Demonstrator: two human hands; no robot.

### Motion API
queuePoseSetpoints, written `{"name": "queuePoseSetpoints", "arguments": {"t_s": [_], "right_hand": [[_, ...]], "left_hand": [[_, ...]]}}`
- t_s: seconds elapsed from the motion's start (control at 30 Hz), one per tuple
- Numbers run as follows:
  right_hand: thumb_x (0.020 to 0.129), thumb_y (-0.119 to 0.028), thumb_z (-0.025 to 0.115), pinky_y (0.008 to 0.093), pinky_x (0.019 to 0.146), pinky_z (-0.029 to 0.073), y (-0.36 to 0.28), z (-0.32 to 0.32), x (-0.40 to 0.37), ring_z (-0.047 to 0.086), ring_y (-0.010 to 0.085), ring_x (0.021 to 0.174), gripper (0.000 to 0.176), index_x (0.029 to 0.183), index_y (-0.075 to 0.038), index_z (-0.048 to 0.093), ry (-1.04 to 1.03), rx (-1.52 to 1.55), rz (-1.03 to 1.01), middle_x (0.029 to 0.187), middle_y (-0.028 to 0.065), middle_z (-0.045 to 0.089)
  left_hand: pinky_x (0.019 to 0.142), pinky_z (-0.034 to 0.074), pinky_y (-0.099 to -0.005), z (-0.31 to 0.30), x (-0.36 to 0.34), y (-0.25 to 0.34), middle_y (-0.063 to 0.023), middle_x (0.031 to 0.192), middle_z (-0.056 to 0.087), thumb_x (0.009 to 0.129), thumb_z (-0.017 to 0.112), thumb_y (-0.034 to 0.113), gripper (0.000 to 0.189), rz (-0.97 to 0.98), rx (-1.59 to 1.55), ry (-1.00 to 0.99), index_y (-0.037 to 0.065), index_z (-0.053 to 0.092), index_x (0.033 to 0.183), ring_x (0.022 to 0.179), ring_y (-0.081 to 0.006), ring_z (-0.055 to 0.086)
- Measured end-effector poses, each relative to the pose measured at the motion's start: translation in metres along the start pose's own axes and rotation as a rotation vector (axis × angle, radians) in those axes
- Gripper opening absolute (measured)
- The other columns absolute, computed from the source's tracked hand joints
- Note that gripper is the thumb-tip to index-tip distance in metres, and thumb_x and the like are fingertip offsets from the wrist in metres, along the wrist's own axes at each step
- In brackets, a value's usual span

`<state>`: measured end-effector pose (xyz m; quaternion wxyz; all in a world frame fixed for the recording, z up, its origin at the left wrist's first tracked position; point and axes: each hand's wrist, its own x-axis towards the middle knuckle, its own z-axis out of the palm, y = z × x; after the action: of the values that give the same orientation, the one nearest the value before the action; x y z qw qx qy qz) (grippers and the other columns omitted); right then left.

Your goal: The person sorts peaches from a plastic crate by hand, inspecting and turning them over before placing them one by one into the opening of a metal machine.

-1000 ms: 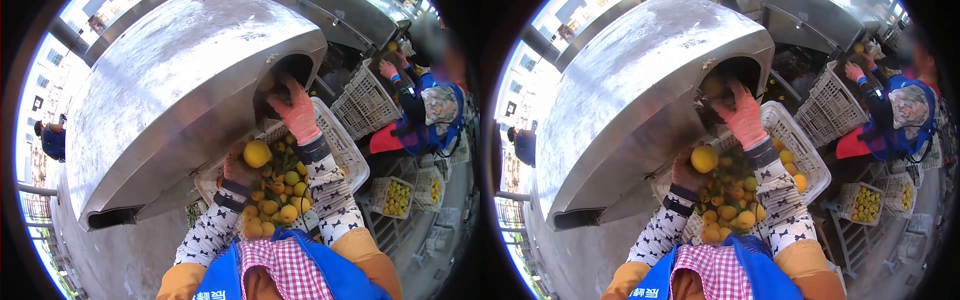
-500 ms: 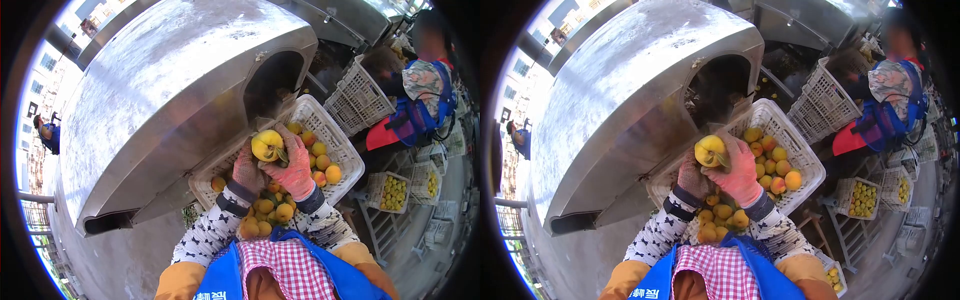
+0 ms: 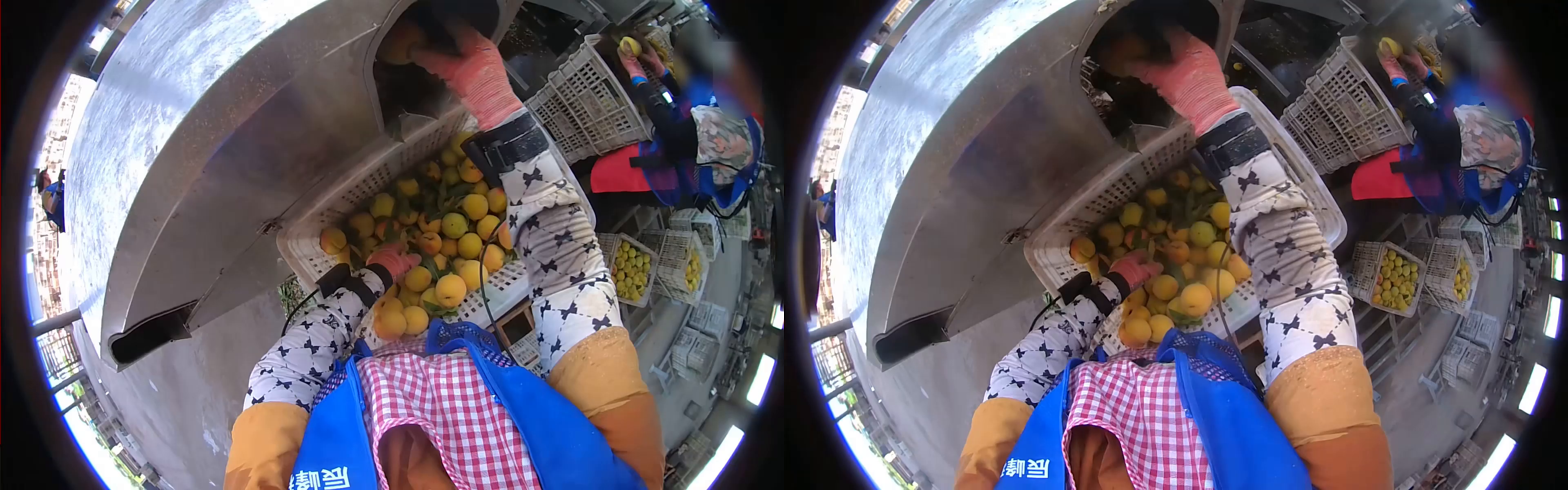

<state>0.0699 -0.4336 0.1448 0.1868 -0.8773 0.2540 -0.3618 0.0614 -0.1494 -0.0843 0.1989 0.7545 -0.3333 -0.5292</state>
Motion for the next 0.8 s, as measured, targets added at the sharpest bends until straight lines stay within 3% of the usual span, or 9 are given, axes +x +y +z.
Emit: {"name": "queuePoseSetpoints", "arguments": {"t_s": [0.07,0.13,0.17,0.23,0.33,0.43,0.67,0.77,0.8], "right_hand": [[0.078,-0.032,0.072,0.0342,0.085,0.051,0.011,-0.043,-0.011,0.065,0.0273,0.096,0.05,0.117,-0.002,0.063,-0.153,0.46,0.017,0.106,0.018,0.067],[0.081,-0.026,0.072,0.0322,0.083,0.051,0.032,-0.068,-0.039,0.066,0.0246,0.094,0.045,0.118,-0.003,0.064,-0.441,0.385,0.151,0.109,0.0155,0.068],[0.083,-0.017,0.071,0.0282,0.086,0.049,0.051,-0.071,-0.058,0.063,0.0156,0.094,0.035,0.114,0.0,0.065,-0.642,0.312,0.359,0.102,0.0096,0.068],[0.079,-0.022,0.073,0.0318,0.084,0.051,0.078,-0.085,-0.093,0.066,0.0255,0.094,0.037,0.112,-0.007,0.067,-1.018,0.024,0.388,0.103,0.0148,0.068],[0.077,-0.029,0.071,0.0393,0.082,0.053,0.11,-0.094,-0.145,0.066,0.0334,0.093,0.033,0.103,-0.008,0.069,-1.283,-0.36,-0.013,0.098,0.0163,0.069],[0.075,-0.032,0.073,0.0405,0.08,0.054,0.112,-0.087,-0.155,0.066,0.0344,0.089,0.036,0.102,-0.009,0.069,-1.595,-0.707,0.124,0.098,0.0166,0.068],[0.061,-0.032,0.083,0.0381,0.084,0.053,0.124,-0.09,-0.162,0.067,0.0315,0.095,0.059,0.108,-0.002,0.065,-1.689,-0.608,0.283,0.1,0.0165,0.069],[0.064,-0.023,0.08,0.0358,0.094,0.049,0.095,-0.107,-0.141,0.062,0.0293,0.106,0.076,0.131,-0.003,0.049,-1.367,0.276,0.502,0.113,0.0153,0.064],[0.065,-0.019,0.078,0.0361,0.097,0.048,0.07,-0.112,-0.13,0.06,0.0289,0.109,0.08,0.136,-0.004,0.045,-1.251,0.483,0.535,0.12,0.0155,0.061]], "left_hand": [[0.102,0.042,-0.0425,0.01,-0.018,0.023,-0.0187,0.136,0.052,0.071,0.064,0.058,0.081,-0.123,0.251,-0.078,0.014,0.049,0.137,0.125,-0.0353,0.051],[0.103,0.04,-0.0429,0.022,-0.016,0.026,-0.0189,0.141,0.046,0.071,0.064,0.061,0.083,-0.036,0.321,-0.165,0.014,0.049,0.137,0.128,-0.0356,0.047],[0.105,0.038,-0.0434,0.03,-0.017,0.029,-0.0191,0.146,0.04,0.07,0.065,0.063,0.085,0.046,0.41,-0.249,0.014,0.049,0.138,0.131,-0.0359,0.043],[0.106,0.037,-0.0436,0.027,-0.015,0.043,-0.02,0.145,0.04,0.069,0.065,0.064,0.086,0.02,0.426,-0.337,0.016,0.049,0.139,0.131,-0.0368,0.042],[0.106,0.036,-0.044,0.026,-0.013,0.049,-0.0222,0.142,0.041,0.068,0.067,0.067,0.089,0.045,0.388,-0.359,0.018,0.047,0.14,0.13,-0.038,0.042],[0.104,0.038,-0.0444,0.041,-0.023,0.063,-0.0234,0.134,0.047,0.066,0.068,0.067,0.093,0.179,0.381,-0.216,0.018,0.046,0.141,0.124,-0.0385,0.048],[0.095,0.046,-0.0433,0.048,-0.028,0.081,-0.0227,0.121,0.056,0.068,0.073,0.046,0.082,0.178,0.387,-0.241,0.008,0.048,0.136,0.112,-0.0378,0.057],[0.09,0.051,-0.0363,0.007,-0.032,0.072,-0.0157,0.113,0.063,0.081,0.067,0.035,0.055,0.029,-1.261,-0.579,0.003,0.056,0.124,0.105,-0.0261,0.062],[0.089,0.052,-0.0322,-0.009,-0.032,0.079,-0.0115,0.109,0.065,0.089,0.062,0.033,0.045,0.087,-1.329,-0.596,0.003,0.057,0.121,0.101,-0.0207,0.063]]}}
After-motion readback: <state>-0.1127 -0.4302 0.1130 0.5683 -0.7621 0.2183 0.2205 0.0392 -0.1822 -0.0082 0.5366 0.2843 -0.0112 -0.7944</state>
